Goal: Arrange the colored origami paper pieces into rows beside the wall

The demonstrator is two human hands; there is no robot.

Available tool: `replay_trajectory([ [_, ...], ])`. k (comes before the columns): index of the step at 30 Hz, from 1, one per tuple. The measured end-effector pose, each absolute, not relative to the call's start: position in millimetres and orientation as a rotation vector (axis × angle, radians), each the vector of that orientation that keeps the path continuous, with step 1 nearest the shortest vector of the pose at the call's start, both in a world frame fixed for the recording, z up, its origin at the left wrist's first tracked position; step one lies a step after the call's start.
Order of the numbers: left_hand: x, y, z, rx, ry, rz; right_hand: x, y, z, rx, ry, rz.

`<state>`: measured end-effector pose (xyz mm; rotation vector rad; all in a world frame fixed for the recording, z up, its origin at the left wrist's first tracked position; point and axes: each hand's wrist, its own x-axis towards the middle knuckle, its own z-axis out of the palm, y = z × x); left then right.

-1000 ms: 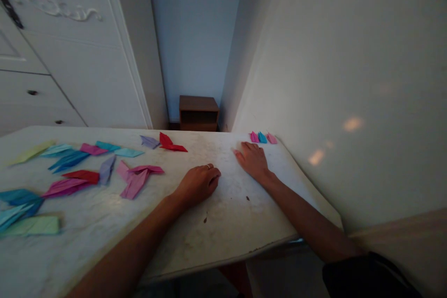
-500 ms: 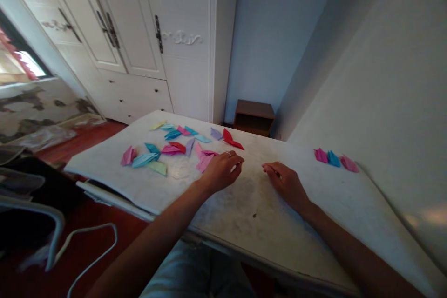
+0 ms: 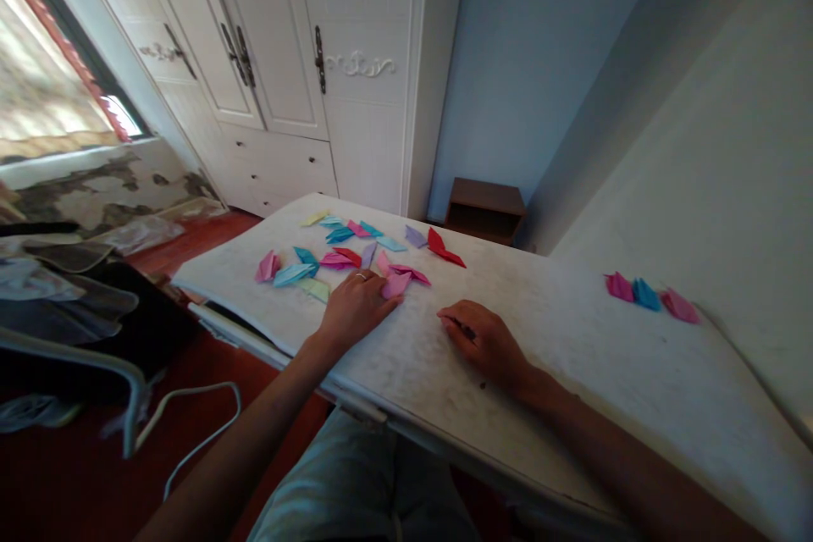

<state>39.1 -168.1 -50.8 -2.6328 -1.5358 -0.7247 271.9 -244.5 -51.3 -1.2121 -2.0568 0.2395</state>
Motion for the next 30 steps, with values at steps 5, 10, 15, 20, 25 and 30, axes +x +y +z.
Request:
replay_trajectory([
  [5, 36.4, -168.0, -48.9, -2.761, -1.582, -0.875, 280.0, -247.1, -50.3, -1.234, -2.044, 0.264],
  [10, 30.3, -177.1, -45.7, -2.770, -1.636, -1.098, 285.3, -249.6, -50.2, -1.244, -2.037, 0.286],
  [15, 25.3, -186.3, -47.2, -2.707, -1.748, -1.390, 285.7, -250.2, -52.0, -1.234, -2.043, 0.288],
  [20, 28.1, -191.1, -39.8, -2.815, -1.879, -1.295, 286.2, -250.5, -51.7, -1.224, -2.052, 0.284],
  [25, 39.7, -195.4, -32.2, -2.903, -2.058, -1.604, 286.0, -251.0, -51.3, -1.230, -2.053, 0.288],
  [30, 58.9, -200.7, -26.1, -2.954, -2.231, -2.155, 286.3, -252.2, -51.8, -1.217, -2.029, 0.304],
])
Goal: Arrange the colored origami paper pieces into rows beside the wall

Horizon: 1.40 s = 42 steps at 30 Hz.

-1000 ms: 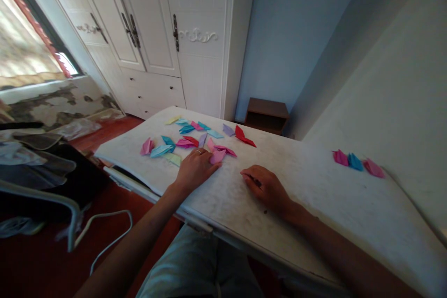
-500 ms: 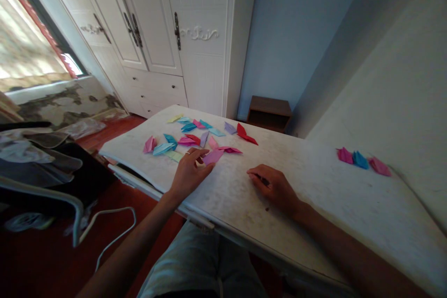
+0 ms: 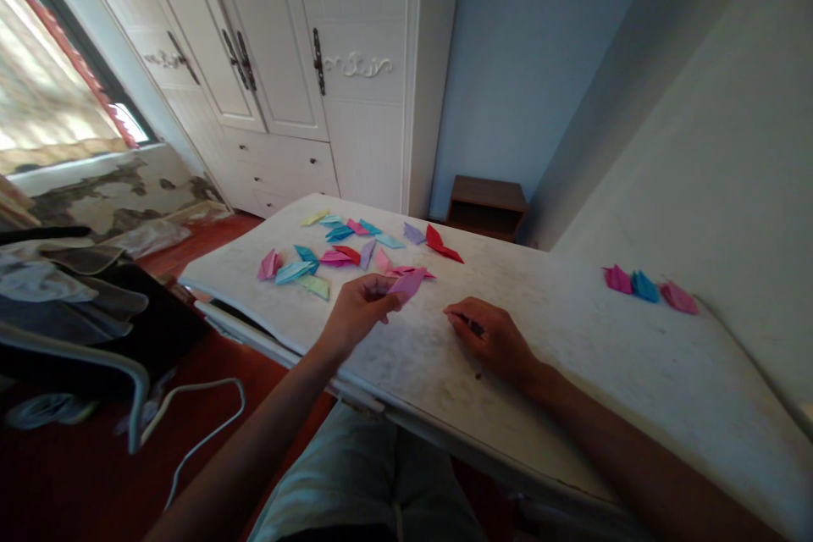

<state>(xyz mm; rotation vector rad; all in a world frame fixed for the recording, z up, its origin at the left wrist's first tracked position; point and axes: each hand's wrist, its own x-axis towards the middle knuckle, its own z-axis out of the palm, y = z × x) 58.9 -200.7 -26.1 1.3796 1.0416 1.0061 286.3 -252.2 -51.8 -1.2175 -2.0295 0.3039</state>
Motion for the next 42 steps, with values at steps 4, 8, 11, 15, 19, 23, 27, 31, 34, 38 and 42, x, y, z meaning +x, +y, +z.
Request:
replay_trajectory([
  [4, 85.3, -204.2, -14.1, 1.298, 0.924, 0.933, 297.0, -253.2, -42.7, -1.223, -1.977, 0.206],
  [8, 125.4, -196.9, -7.1, 1.279, 0.806, 0.831, 325.4, -259.0, -25.8, -1.290, -1.765, 0.042],
  [11, 165.9, -184.6, -6.1, 1.335, 0.740, 0.741, 355.8, -268.7, -16.0, -1.413, -1.621, -0.016],
  [15, 229.3, -170.6, -5.3, 1.346, 0.744, 0.636, 399.7, -285.6, -11.5, -1.558, -1.481, -0.048],
  [19, 292.4, -162.7, -9.4, 1.379, 0.820, 0.523, 437.7, -299.3, -19.2, -1.670, -1.389, -0.137],
  [23, 344.4, -153.5, -20.4, 1.450, 0.878, 0.448, 461.1, -303.0, -34.1, -1.920, -1.392, -0.054],
  [27, 380.3, -141.5, -30.3, 1.578, 0.918, 0.363, 467.6, -298.0, -42.7, -2.093, -1.456, 0.086],
  [31, 403.3, -133.3, -35.0, 1.699, 0.868, 0.283, 465.8, -293.1, -43.1, -2.158, -1.428, 0.099],
  [34, 413.9, -130.1, -38.9, 1.786, 0.823, 0.268, 464.1, -291.7, -42.9, -2.178, -1.393, 0.103],
  [38, 416.7, -128.1, -45.1, 1.927, 0.787, 0.283, 462.9, -290.4, -43.5, -2.209, -1.345, 0.130],
  [42, 410.3, -131.5, -47.1, 2.165, 0.745, 0.409, 462.8, -288.6, -44.1, -2.238, -1.319, 0.098],
])
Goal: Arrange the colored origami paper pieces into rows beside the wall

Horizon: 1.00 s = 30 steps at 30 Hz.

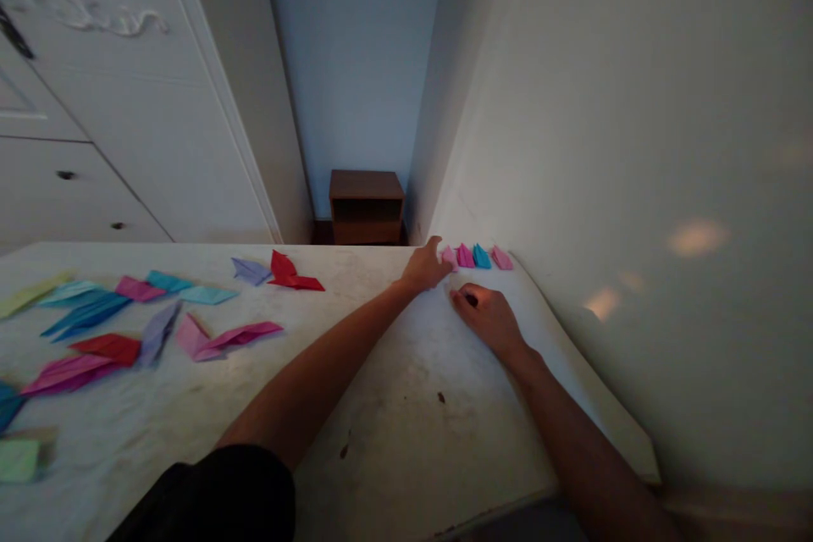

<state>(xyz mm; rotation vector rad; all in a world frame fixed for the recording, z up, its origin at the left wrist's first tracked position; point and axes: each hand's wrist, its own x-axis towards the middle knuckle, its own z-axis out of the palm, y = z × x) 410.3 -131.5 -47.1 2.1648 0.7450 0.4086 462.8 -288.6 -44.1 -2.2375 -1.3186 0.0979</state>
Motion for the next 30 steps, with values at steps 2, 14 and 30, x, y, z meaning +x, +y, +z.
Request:
replay_trajectory([
  [2, 408.2, -134.5, -45.9, 2.290, 0.706, 0.444, 462.4, -287.7, -44.3, -2.244, -1.325, 0.079],
  [14, 417.2, -138.4, -38.8, 2.522, 0.758, 0.404, 455.9, -284.2, -41.2, -2.215, -1.366, 0.144],
  [30, 415.5, -133.1, -53.9, 2.464, 0.850, 0.468, 453.9, -282.2, -45.7, -2.161, -1.472, 0.160],
])
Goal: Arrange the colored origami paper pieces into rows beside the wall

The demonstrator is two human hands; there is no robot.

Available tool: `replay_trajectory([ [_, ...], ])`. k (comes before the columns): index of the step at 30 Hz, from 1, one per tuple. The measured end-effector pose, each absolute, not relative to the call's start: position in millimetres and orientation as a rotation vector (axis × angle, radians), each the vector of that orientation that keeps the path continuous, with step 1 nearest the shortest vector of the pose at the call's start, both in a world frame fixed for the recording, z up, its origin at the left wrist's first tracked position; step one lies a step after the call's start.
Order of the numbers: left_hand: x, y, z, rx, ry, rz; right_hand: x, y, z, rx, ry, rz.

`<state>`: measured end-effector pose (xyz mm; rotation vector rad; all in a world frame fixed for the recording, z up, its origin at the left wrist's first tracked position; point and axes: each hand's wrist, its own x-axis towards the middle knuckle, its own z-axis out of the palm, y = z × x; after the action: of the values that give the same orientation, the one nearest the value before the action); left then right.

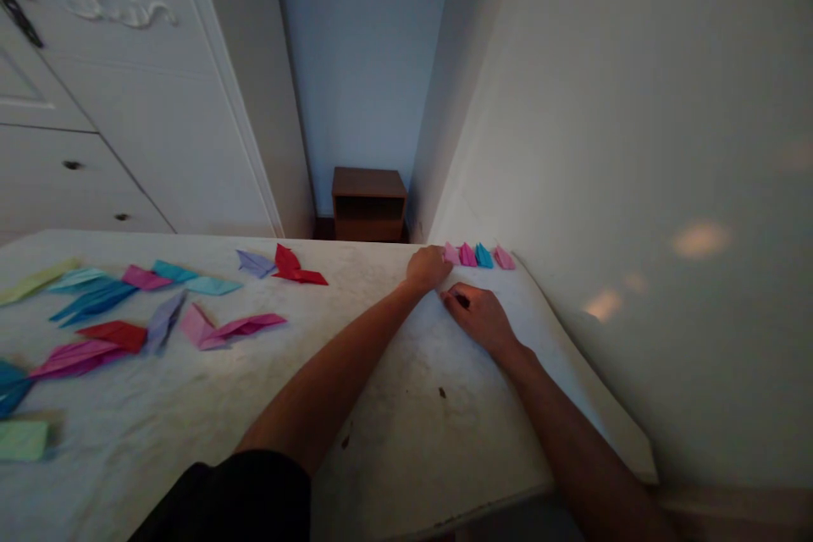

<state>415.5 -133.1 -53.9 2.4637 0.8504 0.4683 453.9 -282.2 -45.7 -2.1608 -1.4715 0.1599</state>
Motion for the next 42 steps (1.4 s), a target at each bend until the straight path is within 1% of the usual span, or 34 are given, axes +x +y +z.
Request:
replay_trajectory([
  [13, 410.4, -138.2, -57.7, 2.303, 0.929, 0.621, 449.8, -283.2, -41.5, -2.096, -1.569, 0.186],
  [20, 380.3, -159.1, -54.5, 2.121, 0.915, 0.687, 451.2, -282.6, -43.7, -2.097, -1.608, 0.188],
  [26, 302.3, -171.2, -53.7, 1.947, 0.808, 0.612, 452.6, -283.8, -47.2, -2.005, -1.685, 0.228],
  [31, 212.4, -167.9, -32.7, 1.831, 0.798, 0.826, 450.7, -286.0, -46.3, -1.985, -1.694, 0.206],
  [34, 160.3, -173.9, -24.1, 1.650, 0.834, 0.871, 448.4, -286.6, -46.2, -2.000, -1.667, 0.199],
  [38, 102.3, -191.0, -33.7, 1.521, 0.859, 0.912, 444.0, -284.1, -50.9, -2.043, -1.537, 0.172],
  [42, 64.9, -206.2, -48.2, 1.430, 0.888, 0.969, 423.5, -271.9, -52.9, -2.039, -1.389, 0.162],
])
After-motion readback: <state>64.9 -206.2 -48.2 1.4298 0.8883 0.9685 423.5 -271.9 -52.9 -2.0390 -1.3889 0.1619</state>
